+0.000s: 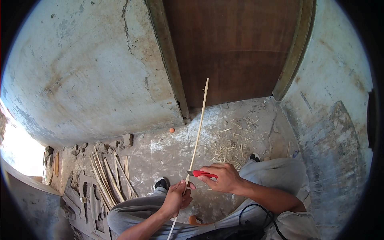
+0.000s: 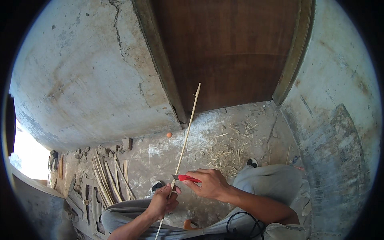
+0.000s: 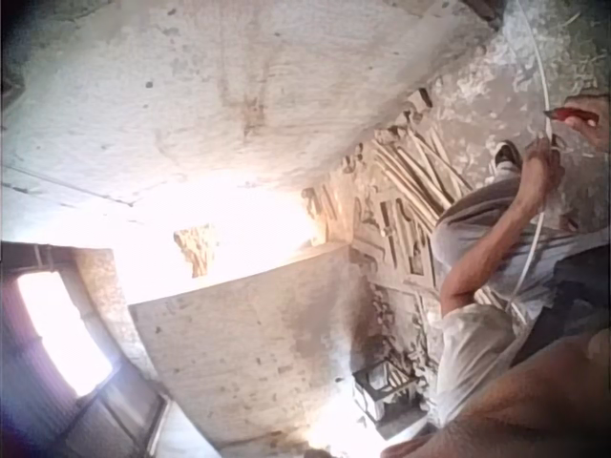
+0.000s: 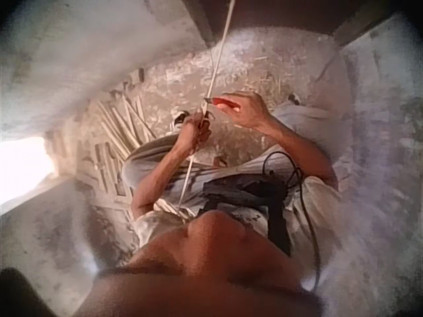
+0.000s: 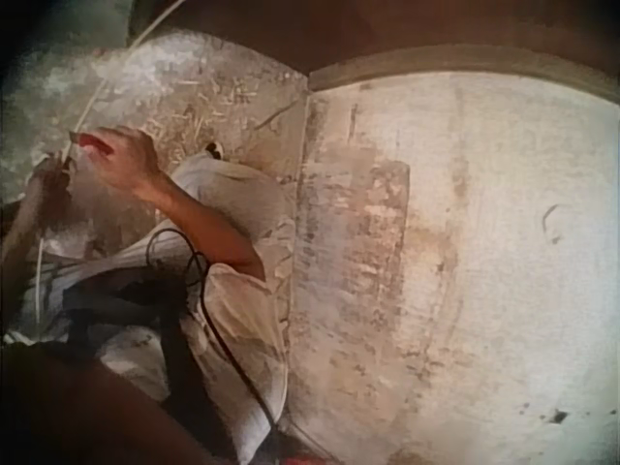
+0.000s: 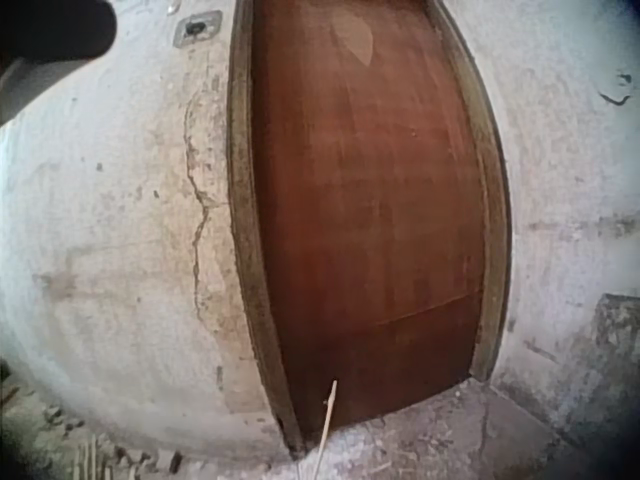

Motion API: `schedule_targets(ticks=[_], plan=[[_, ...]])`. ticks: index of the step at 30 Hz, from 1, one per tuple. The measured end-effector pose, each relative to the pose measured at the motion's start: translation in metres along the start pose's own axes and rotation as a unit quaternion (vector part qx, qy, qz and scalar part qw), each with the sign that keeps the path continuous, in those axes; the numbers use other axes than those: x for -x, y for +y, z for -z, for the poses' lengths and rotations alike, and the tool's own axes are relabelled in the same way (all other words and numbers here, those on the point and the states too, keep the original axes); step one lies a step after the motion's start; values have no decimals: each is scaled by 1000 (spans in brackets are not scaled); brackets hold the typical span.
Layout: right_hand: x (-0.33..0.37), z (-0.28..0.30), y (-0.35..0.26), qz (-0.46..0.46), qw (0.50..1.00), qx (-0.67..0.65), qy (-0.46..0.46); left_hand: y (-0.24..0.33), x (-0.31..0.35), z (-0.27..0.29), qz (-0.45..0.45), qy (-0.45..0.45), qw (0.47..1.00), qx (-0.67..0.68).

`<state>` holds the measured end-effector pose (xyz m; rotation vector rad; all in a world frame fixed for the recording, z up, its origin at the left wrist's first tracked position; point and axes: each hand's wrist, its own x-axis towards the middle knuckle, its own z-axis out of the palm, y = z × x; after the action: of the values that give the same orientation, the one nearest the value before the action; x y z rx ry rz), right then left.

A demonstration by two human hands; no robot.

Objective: The person sits on the floor and whittles a thin strip of wood using a red utility knife, shaving off small pieces of wood onto the ground.

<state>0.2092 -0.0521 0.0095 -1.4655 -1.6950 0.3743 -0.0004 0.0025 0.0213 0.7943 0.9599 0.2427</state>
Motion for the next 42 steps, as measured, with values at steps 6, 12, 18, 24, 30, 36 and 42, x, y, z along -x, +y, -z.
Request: schedule_targets(ticks=[6, 12, 18, 24, 30, 36, 42], plan=[[1, 1, -3, 6, 999, 37, 25, 2, 1, -2, 24, -11, 1000, 11], [1, 0, 3, 6, 998, 48, 30, 0, 2, -4, 16, -16, 1000, -5], [-1, 3, 0, -5, 998, 49, 38, 1, 3, -5, 11, -13, 1000, -6], [-10, 13, 26, -42, 994, 66, 71, -5, 9, -10, 23, -33, 998, -40], [-23, 33, 34, -63, 989, 82, 102, -16, 10, -11, -15, -31, 998, -53], [-25, 38, 35, -47, 986, 96, 127, -11, 11, -9, -15, -42, 997, -57], [-35, 64, 52, -114, 970, 125, 174, -23, 17, -9, -5, -81, 995, -59]])
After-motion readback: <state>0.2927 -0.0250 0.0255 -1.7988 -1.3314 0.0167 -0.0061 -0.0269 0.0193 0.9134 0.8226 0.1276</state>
